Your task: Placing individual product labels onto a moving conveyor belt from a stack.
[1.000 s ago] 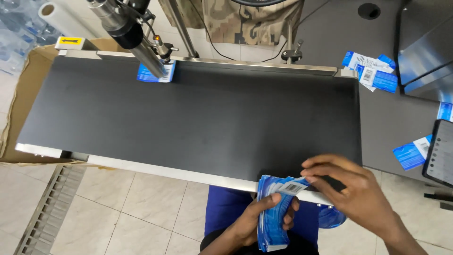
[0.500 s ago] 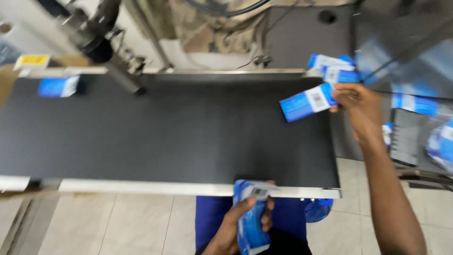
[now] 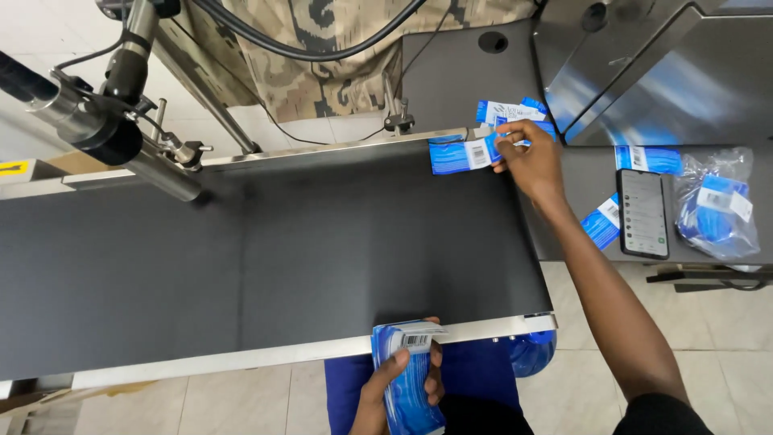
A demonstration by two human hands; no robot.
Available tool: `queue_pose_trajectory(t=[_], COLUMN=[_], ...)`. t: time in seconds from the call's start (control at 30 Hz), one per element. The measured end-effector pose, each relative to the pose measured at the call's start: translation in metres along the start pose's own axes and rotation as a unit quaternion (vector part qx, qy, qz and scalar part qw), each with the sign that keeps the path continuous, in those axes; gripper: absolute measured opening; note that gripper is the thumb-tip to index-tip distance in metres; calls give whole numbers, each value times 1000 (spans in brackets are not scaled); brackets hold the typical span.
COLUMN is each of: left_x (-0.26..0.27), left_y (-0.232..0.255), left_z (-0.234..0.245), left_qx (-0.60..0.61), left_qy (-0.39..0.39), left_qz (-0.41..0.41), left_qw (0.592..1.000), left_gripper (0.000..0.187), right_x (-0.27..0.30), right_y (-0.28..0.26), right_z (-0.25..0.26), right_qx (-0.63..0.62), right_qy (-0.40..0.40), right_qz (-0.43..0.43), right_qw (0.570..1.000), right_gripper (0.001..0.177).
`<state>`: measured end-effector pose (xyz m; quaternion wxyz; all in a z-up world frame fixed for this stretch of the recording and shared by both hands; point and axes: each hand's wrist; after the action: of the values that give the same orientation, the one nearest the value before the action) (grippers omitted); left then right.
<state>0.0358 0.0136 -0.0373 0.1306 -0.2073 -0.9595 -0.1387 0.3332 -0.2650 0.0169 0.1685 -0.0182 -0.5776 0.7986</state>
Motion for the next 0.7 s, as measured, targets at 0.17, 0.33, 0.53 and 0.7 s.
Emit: queue_pose_trajectory(t=[0.17,0.33,0.53,0.7], left_x=[7,10,8,11], left_y=[7,9,2,-7], left_z=[-24,-42,-50,-30], left_qx=[-16,-21,-48,-65], left_qy=[56,56,10,-3], left_qz=[-2,-4,-47,4], left_qw=[998,998,998,998], left_gripper=[74,77,70,55], right_x=[29,102,176,207], right_y=[-3,-29,-40,-23], right_z=[12,25,30,23], right_qx=[149,204,204,199], right_qy=[52,19,-304,-386], right_qz=[148,240,175,186], right_qw=[976,949,914,881], right_gripper=[17,13,33,51])
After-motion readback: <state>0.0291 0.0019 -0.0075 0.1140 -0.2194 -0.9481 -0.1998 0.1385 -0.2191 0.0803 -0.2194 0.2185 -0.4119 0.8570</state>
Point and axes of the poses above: each hand's wrist, its own x-axis away from the middle knuckle, its own z-axis out of the back of the hand, y = z × x, and after that the axes turned 13 degrees about -z, right-handed
